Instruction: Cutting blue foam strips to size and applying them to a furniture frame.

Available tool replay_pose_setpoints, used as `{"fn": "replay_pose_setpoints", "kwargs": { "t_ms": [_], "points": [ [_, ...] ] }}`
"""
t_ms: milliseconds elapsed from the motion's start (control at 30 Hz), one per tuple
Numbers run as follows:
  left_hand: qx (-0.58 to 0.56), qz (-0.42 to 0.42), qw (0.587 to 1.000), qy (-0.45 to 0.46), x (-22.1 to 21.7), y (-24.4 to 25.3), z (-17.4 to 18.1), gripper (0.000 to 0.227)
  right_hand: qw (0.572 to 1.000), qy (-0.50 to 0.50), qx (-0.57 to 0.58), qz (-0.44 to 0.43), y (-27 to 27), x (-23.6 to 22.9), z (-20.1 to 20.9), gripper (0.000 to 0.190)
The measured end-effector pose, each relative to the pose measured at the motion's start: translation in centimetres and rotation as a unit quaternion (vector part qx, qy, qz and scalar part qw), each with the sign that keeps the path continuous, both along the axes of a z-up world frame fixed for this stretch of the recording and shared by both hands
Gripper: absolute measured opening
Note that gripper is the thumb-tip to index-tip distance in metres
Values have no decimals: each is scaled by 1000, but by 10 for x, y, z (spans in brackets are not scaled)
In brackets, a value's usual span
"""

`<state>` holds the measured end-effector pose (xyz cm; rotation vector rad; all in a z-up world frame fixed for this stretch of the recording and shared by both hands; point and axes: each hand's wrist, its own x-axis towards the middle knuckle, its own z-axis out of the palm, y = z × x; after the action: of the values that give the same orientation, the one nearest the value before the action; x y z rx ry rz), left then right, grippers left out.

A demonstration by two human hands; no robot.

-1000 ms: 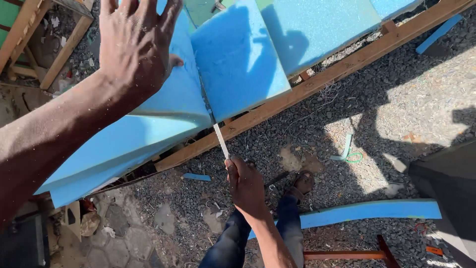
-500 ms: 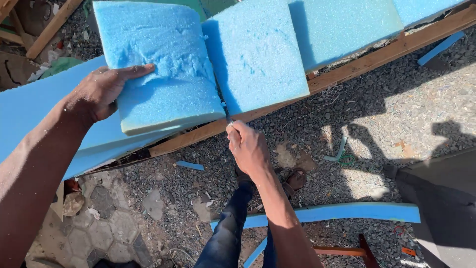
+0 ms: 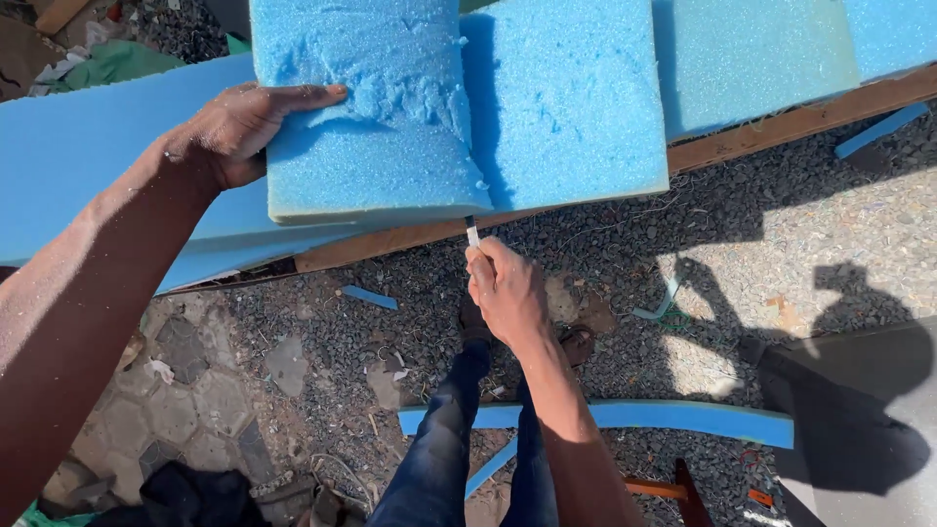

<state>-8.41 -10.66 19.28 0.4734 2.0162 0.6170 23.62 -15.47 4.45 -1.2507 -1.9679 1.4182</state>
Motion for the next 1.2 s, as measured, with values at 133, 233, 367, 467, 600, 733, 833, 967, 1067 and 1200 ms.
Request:
{"fn": "replay_pose_setpoints", "kwargs": {
  "t_ms": [133,233,367,467,600,733,833,967,1067,1200],
  "points": [
    [37,-15,997,-71,-25,-5,-14,41,978,20,-207,28,-57,33,24,28],
    [96,-85,987,-102,-71,-26,-60,45,984,23,-175,9,-42,18,15,25],
    [66,-60,992,-91,-63,-20,-43,44,990,44,-129,-31,19,-32,5,27],
    [71,-71,993,-62,-52,-27,-27,48,998,-19,-61,-27,25,-43,-32,32],
    [35,-3,994,-100,-56,-28,-35,59,968,97,-225,54,-25,5,29,37],
    [108,80,978,-160,-64,-29,-44,33,964,128,-232,24,-30,0,14,35],
    [113,85,975,-172,-37,-28,-14,31,979,136,-150,23,8,-33,-13,33],
    [115,66,970,-203,-37,-37,-14,34,988,76,-125,53,0,-37,36,32],
    [139,65,963,-223,-54,-38,-14,35,961,101,-252,49,-73,-7,30,37],
    [152,65,952,-257,-60,-44,-24,37,964,142,-223,1,-66,-33,8,35]
  ]
}}
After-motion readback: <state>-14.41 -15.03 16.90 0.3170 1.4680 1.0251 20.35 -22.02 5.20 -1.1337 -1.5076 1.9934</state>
